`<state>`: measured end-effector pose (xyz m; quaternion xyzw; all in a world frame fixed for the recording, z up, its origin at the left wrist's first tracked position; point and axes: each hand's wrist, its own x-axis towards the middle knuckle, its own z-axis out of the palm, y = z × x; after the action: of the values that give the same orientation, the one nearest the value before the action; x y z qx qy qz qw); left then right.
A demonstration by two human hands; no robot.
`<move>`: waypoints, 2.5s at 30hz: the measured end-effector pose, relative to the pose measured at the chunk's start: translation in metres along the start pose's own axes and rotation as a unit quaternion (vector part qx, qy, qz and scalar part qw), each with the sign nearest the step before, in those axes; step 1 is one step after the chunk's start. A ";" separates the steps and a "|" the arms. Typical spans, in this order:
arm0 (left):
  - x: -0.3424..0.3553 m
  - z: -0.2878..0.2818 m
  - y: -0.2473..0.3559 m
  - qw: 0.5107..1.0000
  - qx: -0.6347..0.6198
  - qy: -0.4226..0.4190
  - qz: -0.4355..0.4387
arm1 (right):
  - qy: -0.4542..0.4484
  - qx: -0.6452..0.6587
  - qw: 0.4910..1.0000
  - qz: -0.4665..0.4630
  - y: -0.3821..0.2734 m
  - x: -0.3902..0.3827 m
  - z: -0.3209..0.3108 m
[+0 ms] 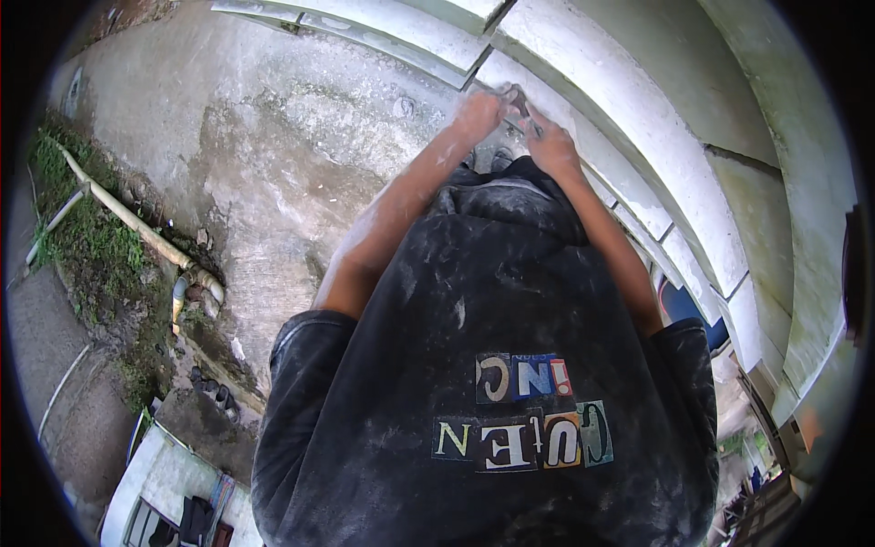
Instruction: Smoothing and applying plaster to a concrete wall using a putty knife.
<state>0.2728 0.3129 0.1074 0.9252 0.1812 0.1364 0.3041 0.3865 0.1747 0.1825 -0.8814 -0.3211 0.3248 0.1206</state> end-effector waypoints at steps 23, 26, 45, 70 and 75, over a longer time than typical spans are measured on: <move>0.005 -0.008 -0.004 0.995 0.067 -0.051 -0.047 | -0.008 -0.019 1.000 -0.018 0.000 0.013 0.003; 0.021 -0.024 -0.002 0.992 0.072 -0.077 -0.066 | 0.007 0.009 1.000 -0.021 -0.006 0.021 0.006; 0.024 0.005 -0.024 0.998 0.045 -0.036 -0.024 | 0.005 0.017 1.000 -0.003 -0.004 0.020 0.004; 0.046 0.004 0.003 0.999 0.028 -0.025 0.019 | 0.055 0.022 0.998 -0.004 0.012 0.036 0.003; 0.036 0.004 -0.002 0.992 0.083 -0.093 0.008 | 0.032 0.009 0.999 -0.009 0.006 0.015 -0.007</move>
<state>0.3057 0.3275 0.1077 0.9575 0.1551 0.0369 0.2404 0.4026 0.1796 0.1774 -0.8873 -0.3224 0.2979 0.1415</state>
